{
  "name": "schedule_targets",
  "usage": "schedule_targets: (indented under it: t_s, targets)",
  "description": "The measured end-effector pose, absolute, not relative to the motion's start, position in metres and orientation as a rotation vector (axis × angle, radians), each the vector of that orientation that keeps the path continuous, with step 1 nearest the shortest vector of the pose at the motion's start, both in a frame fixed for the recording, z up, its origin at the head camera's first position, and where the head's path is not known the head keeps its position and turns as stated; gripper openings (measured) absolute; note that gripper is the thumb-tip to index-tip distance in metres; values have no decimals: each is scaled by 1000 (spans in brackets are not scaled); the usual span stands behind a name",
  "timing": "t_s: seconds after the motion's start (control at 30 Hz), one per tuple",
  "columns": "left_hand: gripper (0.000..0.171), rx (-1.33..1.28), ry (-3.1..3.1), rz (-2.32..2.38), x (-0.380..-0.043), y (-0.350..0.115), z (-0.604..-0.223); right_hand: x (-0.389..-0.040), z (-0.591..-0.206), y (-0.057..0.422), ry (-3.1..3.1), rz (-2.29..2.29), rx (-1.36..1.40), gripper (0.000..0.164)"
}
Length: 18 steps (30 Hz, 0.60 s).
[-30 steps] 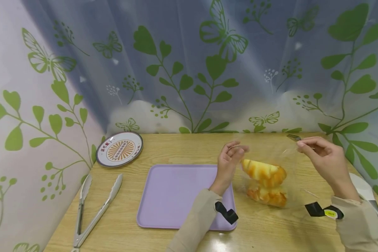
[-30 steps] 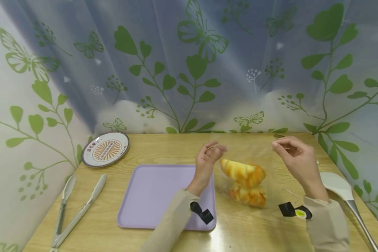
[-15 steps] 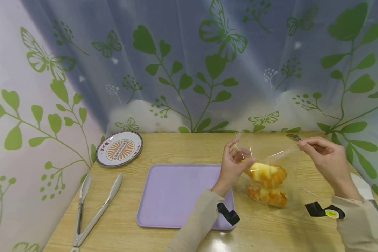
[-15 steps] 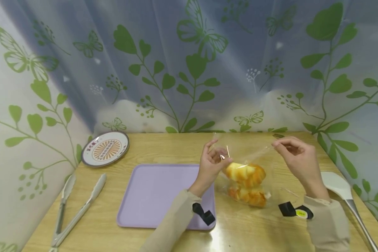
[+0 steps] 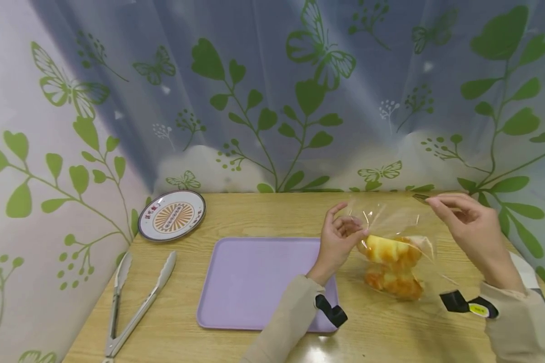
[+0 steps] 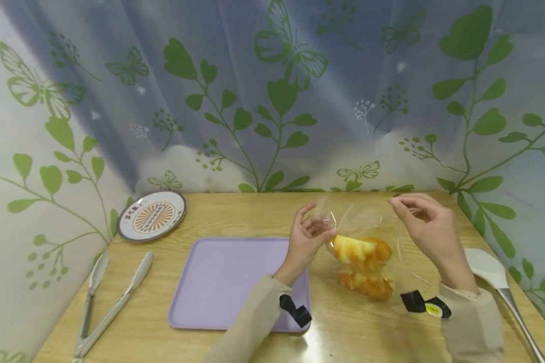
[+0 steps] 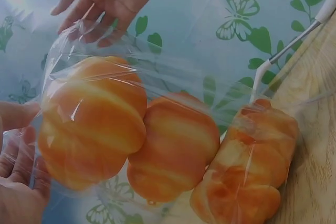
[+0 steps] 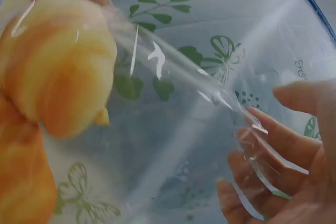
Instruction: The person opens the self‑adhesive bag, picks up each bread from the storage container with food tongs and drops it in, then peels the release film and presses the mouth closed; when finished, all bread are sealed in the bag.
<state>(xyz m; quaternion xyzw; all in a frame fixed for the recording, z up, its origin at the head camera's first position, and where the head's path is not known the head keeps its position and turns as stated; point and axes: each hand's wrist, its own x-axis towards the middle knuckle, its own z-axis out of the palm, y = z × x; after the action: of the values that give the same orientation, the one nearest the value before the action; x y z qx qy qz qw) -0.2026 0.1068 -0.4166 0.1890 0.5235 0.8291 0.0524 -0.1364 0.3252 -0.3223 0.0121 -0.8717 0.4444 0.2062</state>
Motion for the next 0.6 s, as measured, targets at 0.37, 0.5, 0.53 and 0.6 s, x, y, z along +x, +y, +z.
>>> schedule_targets:
  t_s: [0.37, 0.5, 0.53, 0.6]
  targets:
    - [86, 624, 1721, 2376, -199, 103, -419, -136, -325, 325, -2434, 1218, 151, 8]
    - [102, 545, 1843, 2145, -196, 107, -421, -140, -329, 318, -2335, 1311, 190, 15]
    - [103, 513, 1846, 2118, -195, 108, -421, -141, -330, 317, -2323, 1314, 194, 15]
    - [105, 476, 1861, 2092, -195, 110, -421, -141, -330, 314, -2305, 1302, 197, 16]
